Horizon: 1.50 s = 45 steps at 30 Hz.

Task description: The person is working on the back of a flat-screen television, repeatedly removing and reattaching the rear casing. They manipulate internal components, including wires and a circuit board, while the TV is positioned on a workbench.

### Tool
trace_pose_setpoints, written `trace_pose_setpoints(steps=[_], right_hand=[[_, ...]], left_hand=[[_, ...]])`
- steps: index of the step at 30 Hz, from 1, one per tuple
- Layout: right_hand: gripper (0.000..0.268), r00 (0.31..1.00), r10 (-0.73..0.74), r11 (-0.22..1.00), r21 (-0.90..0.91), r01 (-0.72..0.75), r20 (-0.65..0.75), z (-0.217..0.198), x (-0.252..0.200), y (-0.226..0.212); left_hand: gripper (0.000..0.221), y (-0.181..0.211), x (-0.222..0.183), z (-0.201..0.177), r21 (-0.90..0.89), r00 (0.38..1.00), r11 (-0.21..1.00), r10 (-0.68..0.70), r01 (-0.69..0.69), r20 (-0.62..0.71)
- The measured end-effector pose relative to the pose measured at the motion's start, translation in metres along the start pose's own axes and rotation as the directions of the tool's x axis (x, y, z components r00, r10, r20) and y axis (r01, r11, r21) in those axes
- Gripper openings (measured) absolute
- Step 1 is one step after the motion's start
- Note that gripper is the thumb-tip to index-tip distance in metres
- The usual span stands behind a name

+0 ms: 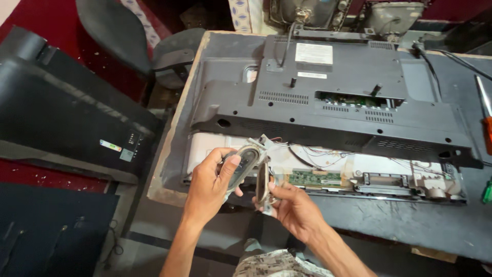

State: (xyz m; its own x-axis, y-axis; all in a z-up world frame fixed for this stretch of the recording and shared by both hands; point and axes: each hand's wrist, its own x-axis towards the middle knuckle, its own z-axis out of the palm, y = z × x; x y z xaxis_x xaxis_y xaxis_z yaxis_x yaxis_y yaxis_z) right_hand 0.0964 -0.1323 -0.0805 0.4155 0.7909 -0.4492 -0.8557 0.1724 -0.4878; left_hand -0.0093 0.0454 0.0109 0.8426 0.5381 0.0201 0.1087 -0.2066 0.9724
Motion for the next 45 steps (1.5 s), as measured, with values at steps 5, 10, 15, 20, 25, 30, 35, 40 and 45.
trace_pose_setpoints(steps=[5, 10, 15, 20, 25, 30, 35, 40, 45], right_hand=[[0.03, 0.998, 0.005, 0.996, 0.091, 0.001, -0.062, 0.009, 0.0, 0.007], [0.026, 0.954, -0.15, 0.986, 0.027, 0.162, -0.259, 0.015, 0.019, 0.038], [0.027, 0.906, -0.247, 0.958, 0.052, 0.281, -0.345, 0.023, 0.038, 0.063], [0.034, 0.849, -0.299, 0.937, 0.037, 0.348, -0.436, 0.037, 0.046, 0.068], [0.046, 0.751, -0.37, 0.902, -0.017, 0.431, -0.547, 0.042, 0.058, 0.073], [0.044, 0.745, -0.358, 0.89, 0.034, 0.454, -0.563, 0.048, 0.064, 0.083], [0.041, 0.734, -0.317, 0.884, 0.093, 0.458, -0.6, 0.067, 0.069, 0.081], [0.03, 0.735, -0.317, 0.943, -0.116, 0.313, -0.599, 0.068, 0.064, 0.075], [0.025, 0.859, -0.232, 0.965, -0.217, 0.145, -0.456, 0.044, 0.053, 0.051]], left_hand=[[0.034, -0.01, 0.001, -0.008, -0.034, 1.0, 0.999, -0.006, 0.006, -0.016], [0.034, -0.016, 0.006, -0.013, -0.038, 0.999, 0.999, 0.019, -0.021, -0.044], [0.034, -0.019, 0.011, -0.021, -0.031, 0.999, 0.999, 0.018, -0.019, -0.036], [0.034, -0.029, 0.022, -0.031, -0.033, 0.999, 0.999, -0.006, 0.005, -0.043], [0.034, -0.041, 0.034, -0.042, -0.024, 0.998, 1.0, -0.001, -0.001, -0.07], [0.033, -0.048, 0.046, -0.048, -0.003, 0.999, 1.0, -0.014, 0.014, -0.03], [0.034, -0.05, 0.055, -0.048, -0.004, 0.999, 0.999, -0.032, 0.033, 0.032], [0.035, -0.057, 0.062, -0.051, -0.011, 0.996, 1.0, 0.013, -0.012, 0.085], [0.034, -0.058, 0.063, -0.058, -0.007, 0.996, 1.0, -0.016, 0.016, 0.083]])
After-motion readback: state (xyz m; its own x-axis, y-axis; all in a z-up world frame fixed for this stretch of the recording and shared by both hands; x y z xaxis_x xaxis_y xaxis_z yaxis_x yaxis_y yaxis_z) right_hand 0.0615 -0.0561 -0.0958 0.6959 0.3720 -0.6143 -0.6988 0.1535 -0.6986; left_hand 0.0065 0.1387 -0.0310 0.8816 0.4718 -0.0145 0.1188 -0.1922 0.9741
